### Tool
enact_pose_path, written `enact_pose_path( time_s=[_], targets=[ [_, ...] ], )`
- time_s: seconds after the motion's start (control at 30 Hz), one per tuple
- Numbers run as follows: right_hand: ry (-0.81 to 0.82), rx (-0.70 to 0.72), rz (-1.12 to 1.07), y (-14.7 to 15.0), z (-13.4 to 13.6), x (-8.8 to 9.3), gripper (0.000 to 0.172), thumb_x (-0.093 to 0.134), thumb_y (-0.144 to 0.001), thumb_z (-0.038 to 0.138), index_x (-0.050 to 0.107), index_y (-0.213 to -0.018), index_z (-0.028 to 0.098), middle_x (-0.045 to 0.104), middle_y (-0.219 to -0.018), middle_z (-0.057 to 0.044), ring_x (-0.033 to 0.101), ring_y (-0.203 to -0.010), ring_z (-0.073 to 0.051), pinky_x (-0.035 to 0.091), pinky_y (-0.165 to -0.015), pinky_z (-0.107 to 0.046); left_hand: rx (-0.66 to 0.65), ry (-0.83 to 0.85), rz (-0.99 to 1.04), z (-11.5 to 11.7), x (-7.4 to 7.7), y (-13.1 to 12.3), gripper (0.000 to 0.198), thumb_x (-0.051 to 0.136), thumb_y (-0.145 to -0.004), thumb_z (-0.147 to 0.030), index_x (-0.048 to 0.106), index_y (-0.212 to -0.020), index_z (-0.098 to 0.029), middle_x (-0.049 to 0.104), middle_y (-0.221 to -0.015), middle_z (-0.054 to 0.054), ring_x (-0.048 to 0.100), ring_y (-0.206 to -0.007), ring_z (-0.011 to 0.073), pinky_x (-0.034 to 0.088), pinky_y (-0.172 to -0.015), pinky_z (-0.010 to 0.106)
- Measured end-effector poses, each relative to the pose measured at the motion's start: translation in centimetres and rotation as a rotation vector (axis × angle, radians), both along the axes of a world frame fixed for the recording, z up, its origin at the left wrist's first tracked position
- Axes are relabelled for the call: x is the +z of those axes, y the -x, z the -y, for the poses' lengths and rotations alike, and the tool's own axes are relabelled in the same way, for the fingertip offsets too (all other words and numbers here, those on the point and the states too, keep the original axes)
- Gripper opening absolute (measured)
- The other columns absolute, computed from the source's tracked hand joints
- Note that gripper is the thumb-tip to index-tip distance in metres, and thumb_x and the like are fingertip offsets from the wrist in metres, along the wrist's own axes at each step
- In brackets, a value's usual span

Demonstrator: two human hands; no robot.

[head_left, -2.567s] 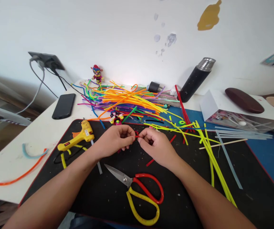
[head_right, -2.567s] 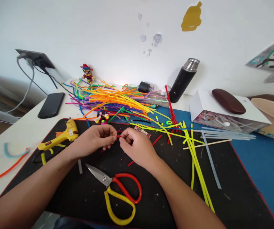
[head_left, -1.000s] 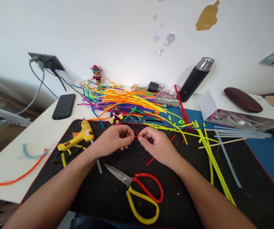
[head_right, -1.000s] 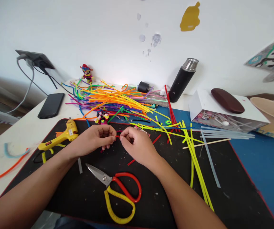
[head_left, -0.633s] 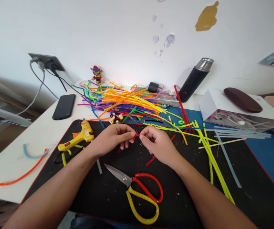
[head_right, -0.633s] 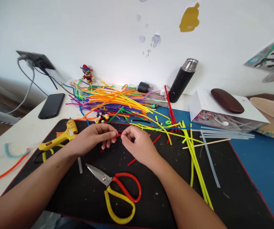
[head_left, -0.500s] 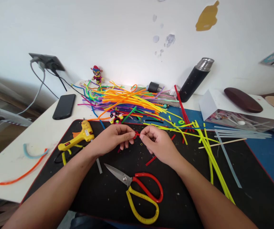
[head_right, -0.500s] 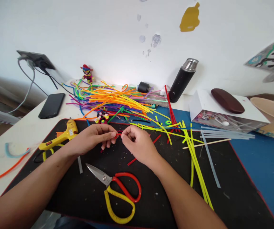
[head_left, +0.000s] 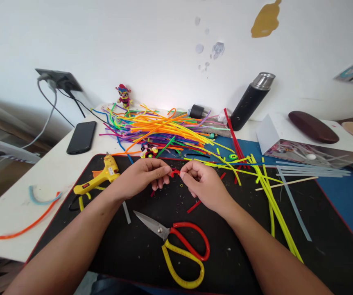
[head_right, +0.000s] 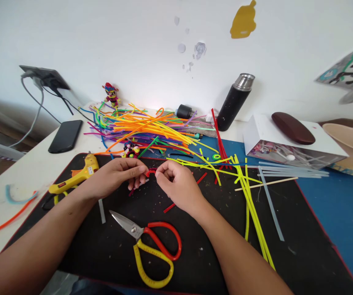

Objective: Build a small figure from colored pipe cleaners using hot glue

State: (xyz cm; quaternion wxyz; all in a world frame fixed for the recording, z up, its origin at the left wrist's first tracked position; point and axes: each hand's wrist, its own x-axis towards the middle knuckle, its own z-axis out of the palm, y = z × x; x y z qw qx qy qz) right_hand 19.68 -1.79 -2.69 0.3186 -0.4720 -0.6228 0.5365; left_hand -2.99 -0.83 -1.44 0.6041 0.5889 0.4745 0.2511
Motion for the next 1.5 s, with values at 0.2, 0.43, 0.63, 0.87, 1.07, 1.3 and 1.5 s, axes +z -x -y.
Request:
enact_pose_path(
  time_s=[0.2,0.43,0.63,0.87,1.07,1.3,1.5],
  targets=[
    [-0.007,0.002,0.009,0.0,-0.1,-0.1,0.012,0.062,-0.094,0.033,0.062,-0.091,0.022,0.052,-0.061,0.008,0.048,-0.048,-0.010,0.038,-0.049,-0.025,-0.032,-0.016,-0.003,0.1,0.1,0.0,0.047,0.068,-0.092,-0.062,0.072,-0.087,-0.016,0.071,-0.078,0.004,0.061,-0.061,0.0125,0.052,-0.058,0.024],
    [-0.022,0.011,0.044,0.2,0.1,-0.1,0.008,0.063,-0.092,0.029,0.063,-0.089,0.022,0.053,-0.059,0.007,0.048,-0.047,-0.011,0.037,-0.049,-0.025,-0.007,-0.003,0.014,0.2,0.2,-0.3,0.038,0.075,-0.088,-0.055,0.071,-0.090,-0.017,0.070,-0.078,0.002,0.060,-0.062,0.0120,0.051,-0.058,0.023],
    [-0.057,0.015,0.069,0.3,0.1,0.2,0.007,0.062,-0.089,0.027,0.062,-0.084,0.022,0.053,-0.058,0.007,0.047,-0.046,-0.010,0.036,-0.049,-0.025,-0.002,-0.002,-0.020,0.5,0.3,-0.8,0.029,0.075,-0.088,-0.045,0.069,-0.087,-0.016,0.066,-0.072,-0.001,0.059,-0.061,0.0111,0.048,-0.057,0.021],
    [-0.038,-0.012,0.030,0.5,0.2,0.0,0.007,0.061,-0.088,0.028,0.061,-0.085,0.022,0.052,-0.057,0.008,0.045,-0.044,-0.010,0.034,-0.046,-0.024,-0.020,-0.002,-0.008,0.8,0.0,-1.1,0.030,0.073,-0.089,-0.046,0.068,-0.089,-0.016,0.066,-0.072,-0.001,0.058,-0.060,0.0105,0.046,-0.055,0.020],
    [0.029,-0.047,-0.058,0.9,0.5,-0.1,0.011,0.063,-0.087,0.032,0.060,-0.085,0.021,0.051,-0.054,0.009,0.043,-0.042,-0.009,0.032,-0.042,-0.023,-0.021,-0.006,0.037,1.1,0.0,-1.7,0.031,0.075,-0.087,-0.045,0.067,-0.085,-0.015,0.066,-0.070,-0.001,0.057,-0.058,0.0091,0.046,-0.054,0.019],
    [0.100,-0.067,-0.198,1.3,0.5,-0.3,0.019,0.063,-0.089,0.039,0.058,-0.085,0.021,0.048,-0.049,0.011,0.040,-0.037,-0.007,0.028,-0.040,-0.021,0.057,0.013,0.128,1.4,-0.4,-2.7,0.029,0.079,-0.082,-0.041,0.066,-0.084,-0.015,0.066,-0.067,-0.002,0.057,-0.054,0.0084,0.048,-0.053,0.020],
    [0.127,-0.061,-0.269,1.0,0.0,-0.2,0.024,0.065,-0.091,0.042,0.058,-0.085,0.021,0.046,-0.049,0.012,0.040,-0.037,-0.006,0.027,-0.041,-0.020,0.159,0.018,0.194,1.4,-0.8,-3.1,0.033,0.079,-0.083,-0.045,0.065,-0.084,-0.015,0.063,-0.065,-0.004,0.055,-0.051,0.0076,0.045,-0.050,0.019]
  ],
)
